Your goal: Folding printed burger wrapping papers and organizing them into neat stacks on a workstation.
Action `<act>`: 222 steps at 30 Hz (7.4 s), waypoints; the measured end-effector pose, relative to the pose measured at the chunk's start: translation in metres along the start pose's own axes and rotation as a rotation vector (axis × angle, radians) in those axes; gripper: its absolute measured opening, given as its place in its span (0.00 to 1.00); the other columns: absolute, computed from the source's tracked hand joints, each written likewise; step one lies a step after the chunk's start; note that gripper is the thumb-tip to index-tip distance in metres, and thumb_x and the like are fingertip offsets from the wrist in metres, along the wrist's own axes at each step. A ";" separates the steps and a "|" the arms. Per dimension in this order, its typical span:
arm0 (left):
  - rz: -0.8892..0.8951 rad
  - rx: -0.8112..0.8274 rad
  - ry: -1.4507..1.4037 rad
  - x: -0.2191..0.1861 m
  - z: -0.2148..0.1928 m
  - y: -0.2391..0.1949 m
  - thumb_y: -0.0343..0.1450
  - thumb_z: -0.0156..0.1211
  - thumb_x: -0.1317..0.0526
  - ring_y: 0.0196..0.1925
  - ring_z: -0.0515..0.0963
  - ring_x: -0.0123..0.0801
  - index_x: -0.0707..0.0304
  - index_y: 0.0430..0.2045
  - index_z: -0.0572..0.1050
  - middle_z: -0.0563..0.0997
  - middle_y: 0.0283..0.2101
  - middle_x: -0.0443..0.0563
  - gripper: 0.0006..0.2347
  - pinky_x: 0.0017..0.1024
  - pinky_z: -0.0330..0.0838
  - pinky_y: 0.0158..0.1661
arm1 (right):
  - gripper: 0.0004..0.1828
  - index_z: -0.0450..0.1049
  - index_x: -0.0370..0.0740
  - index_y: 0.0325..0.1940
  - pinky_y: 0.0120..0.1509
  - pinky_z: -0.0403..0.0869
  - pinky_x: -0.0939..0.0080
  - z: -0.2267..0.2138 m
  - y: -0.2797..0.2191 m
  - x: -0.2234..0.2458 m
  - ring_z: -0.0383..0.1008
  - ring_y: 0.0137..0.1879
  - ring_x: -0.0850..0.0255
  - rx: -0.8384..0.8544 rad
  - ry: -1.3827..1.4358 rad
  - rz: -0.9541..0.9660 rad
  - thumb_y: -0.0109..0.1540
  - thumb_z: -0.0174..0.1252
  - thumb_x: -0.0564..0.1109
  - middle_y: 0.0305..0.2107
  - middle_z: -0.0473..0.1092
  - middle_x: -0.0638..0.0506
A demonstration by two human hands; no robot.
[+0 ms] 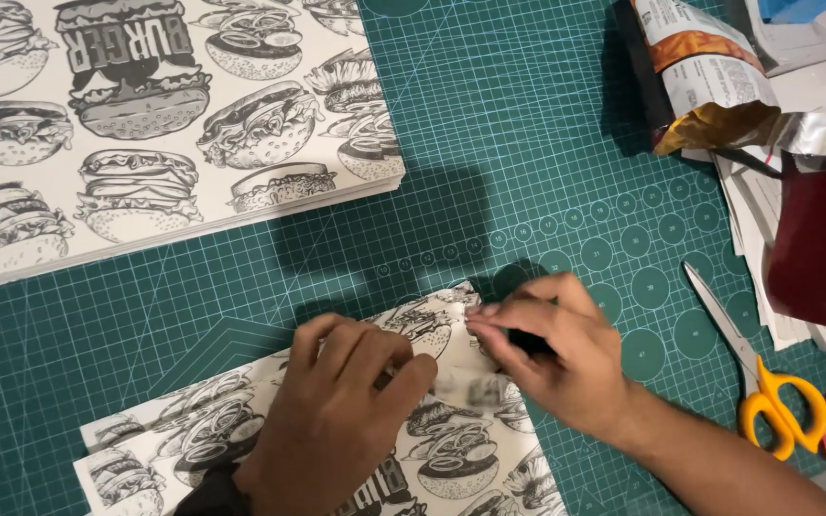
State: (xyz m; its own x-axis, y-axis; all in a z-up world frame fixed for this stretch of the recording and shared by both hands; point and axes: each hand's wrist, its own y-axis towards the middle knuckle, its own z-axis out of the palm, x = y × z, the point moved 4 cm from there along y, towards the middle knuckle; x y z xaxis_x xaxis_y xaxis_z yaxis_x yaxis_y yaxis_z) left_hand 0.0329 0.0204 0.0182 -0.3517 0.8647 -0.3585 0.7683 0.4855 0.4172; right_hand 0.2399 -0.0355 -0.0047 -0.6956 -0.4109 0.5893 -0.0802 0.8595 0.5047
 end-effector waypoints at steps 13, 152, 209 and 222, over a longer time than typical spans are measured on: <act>-0.010 -0.023 0.016 0.000 -0.003 0.001 0.74 0.65 0.66 0.39 0.74 0.37 0.55 0.38 0.75 0.77 0.37 0.47 0.05 0.41 0.68 0.46 | 0.20 0.70 0.37 0.50 0.46 0.82 0.74 -0.002 0.003 0.002 0.80 0.44 0.63 -0.003 0.052 0.047 0.58 0.72 0.36 0.40 0.72 0.48; -0.016 -0.017 0.058 0.005 0.006 -0.002 0.70 0.66 0.62 0.51 0.77 0.45 0.52 0.38 0.77 0.73 0.51 0.55 0.06 0.52 0.72 0.48 | 0.14 0.71 0.44 0.49 0.38 0.64 0.69 -0.005 0.009 0.010 0.66 0.37 0.68 -0.047 0.136 -0.063 0.63 0.65 0.35 0.39 0.79 0.54; -0.014 -0.022 0.010 0.000 -0.002 0.002 0.70 0.68 0.64 0.50 0.78 0.42 0.53 0.35 0.78 0.76 0.44 0.51 0.05 0.54 0.72 0.55 | 0.16 0.71 0.39 0.48 0.32 0.70 0.77 -0.005 0.001 0.003 0.70 0.33 0.71 -0.053 0.108 -0.090 0.60 0.70 0.36 0.34 0.74 0.53; 0.005 -0.028 -0.008 0.002 0.001 0.001 0.73 0.65 0.65 0.43 0.75 0.42 0.54 0.35 0.79 0.78 0.39 0.49 0.02 0.49 0.71 0.49 | 0.17 0.75 0.44 0.48 0.38 0.65 0.73 -0.002 0.003 0.000 0.67 0.36 0.71 0.034 0.059 0.024 0.59 0.71 0.36 0.38 0.77 0.57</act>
State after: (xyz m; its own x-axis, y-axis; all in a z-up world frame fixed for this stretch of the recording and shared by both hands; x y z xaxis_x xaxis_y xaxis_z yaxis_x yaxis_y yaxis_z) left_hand 0.0336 0.0219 0.0167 -0.3429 0.8663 -0.3632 0.7550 0.4843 0.4422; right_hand 0.2412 -0.0333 -0.0015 -0.6542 -0.4065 0.6377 -0.0889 0.8787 0.4689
